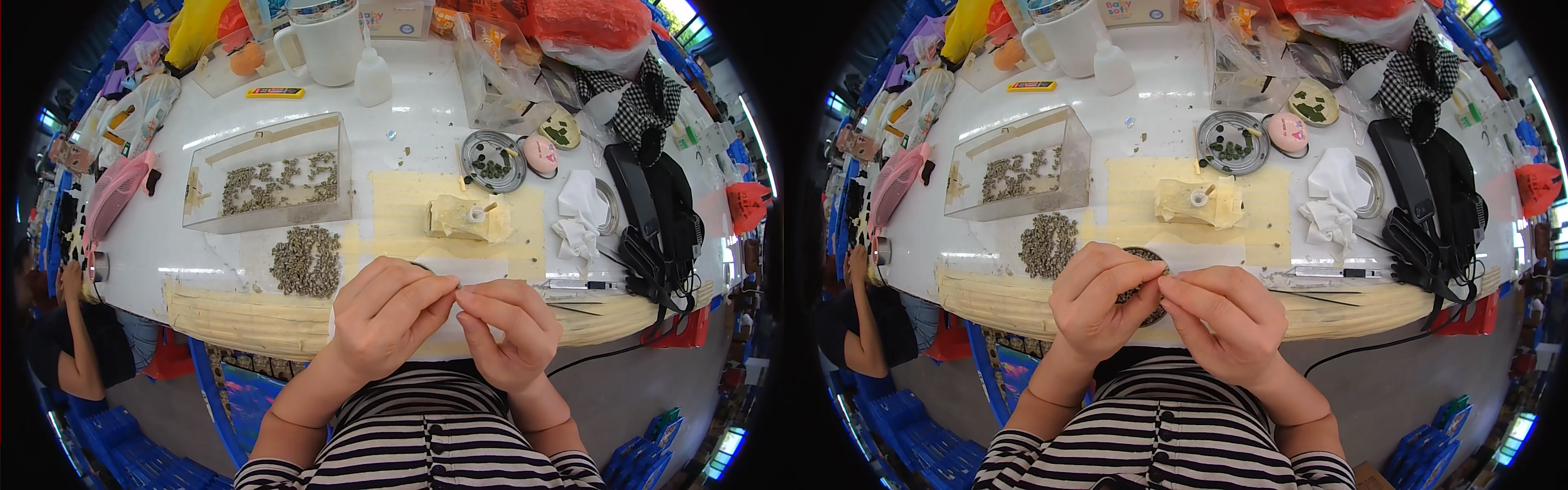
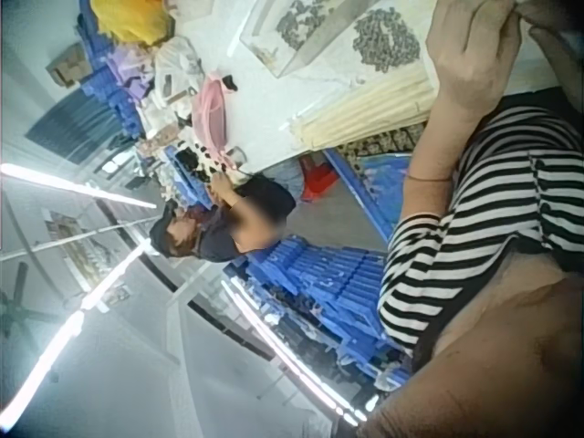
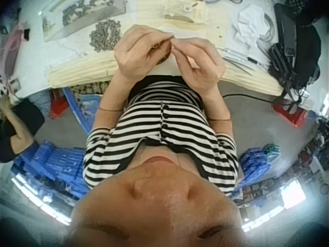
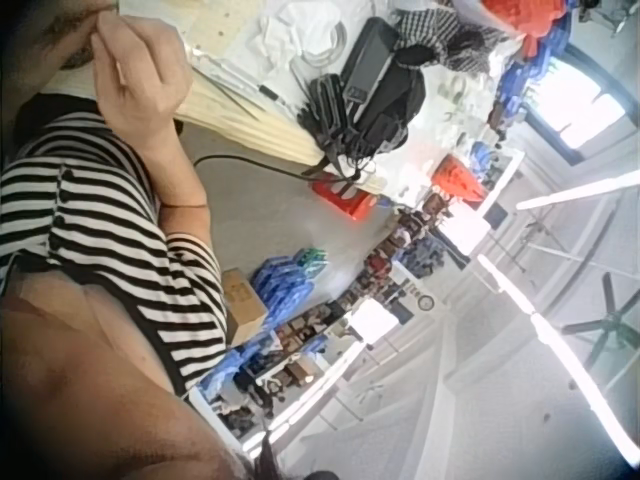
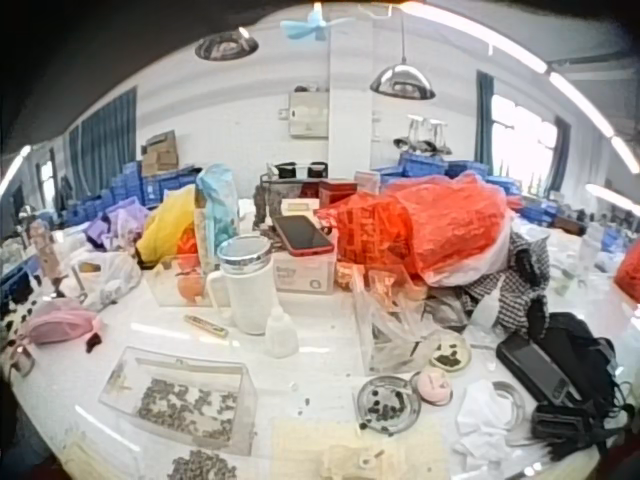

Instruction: The person picks up small metal beads by hand and presses them into a mold or base, using a fine metal tool to seat them firmly. They handle one bead at a time, picking them from a small metal tray and placing them into a larger object on the table.

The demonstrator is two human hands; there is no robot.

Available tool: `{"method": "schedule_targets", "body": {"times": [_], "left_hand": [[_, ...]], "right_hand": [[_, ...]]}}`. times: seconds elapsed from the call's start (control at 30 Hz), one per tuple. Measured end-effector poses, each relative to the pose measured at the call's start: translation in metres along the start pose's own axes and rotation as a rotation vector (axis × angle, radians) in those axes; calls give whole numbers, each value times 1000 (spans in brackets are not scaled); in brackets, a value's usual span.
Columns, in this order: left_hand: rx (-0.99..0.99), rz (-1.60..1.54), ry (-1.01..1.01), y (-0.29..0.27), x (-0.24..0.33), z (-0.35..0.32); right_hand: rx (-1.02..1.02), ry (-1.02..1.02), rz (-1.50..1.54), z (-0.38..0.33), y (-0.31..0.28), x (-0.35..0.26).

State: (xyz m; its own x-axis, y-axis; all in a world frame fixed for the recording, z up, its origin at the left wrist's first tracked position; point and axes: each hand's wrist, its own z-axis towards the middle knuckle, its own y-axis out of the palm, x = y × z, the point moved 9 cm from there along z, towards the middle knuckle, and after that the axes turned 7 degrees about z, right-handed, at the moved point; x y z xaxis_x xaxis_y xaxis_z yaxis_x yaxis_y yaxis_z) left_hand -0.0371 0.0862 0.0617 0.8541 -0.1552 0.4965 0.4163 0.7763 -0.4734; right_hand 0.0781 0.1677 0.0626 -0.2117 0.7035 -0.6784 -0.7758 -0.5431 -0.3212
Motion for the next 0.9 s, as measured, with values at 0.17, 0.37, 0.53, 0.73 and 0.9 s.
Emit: {"method": "schedule_targets", "body": {"times": [0.17, 0.37, 0.53, 0.73, 0.9], "left_hand": [[8, -2, 1, 0, 1, 0], [24, -10, 9, -1, 1, 0], [-5, -57, 36, -4, 3, 2], [-43, -89, 90, -1, 8, 2], [-29, -21, 52, 1, 6, 0]], "right_hand": [[36, -47, -135, -3, 1, 0], [-12, 251, 191, -6, -1, 24], [-26, 604, 666, -21, 12, 49], [3, 777, 977, -29, 20, 60], [48, 596, 478, -23, 2, 51]]}}
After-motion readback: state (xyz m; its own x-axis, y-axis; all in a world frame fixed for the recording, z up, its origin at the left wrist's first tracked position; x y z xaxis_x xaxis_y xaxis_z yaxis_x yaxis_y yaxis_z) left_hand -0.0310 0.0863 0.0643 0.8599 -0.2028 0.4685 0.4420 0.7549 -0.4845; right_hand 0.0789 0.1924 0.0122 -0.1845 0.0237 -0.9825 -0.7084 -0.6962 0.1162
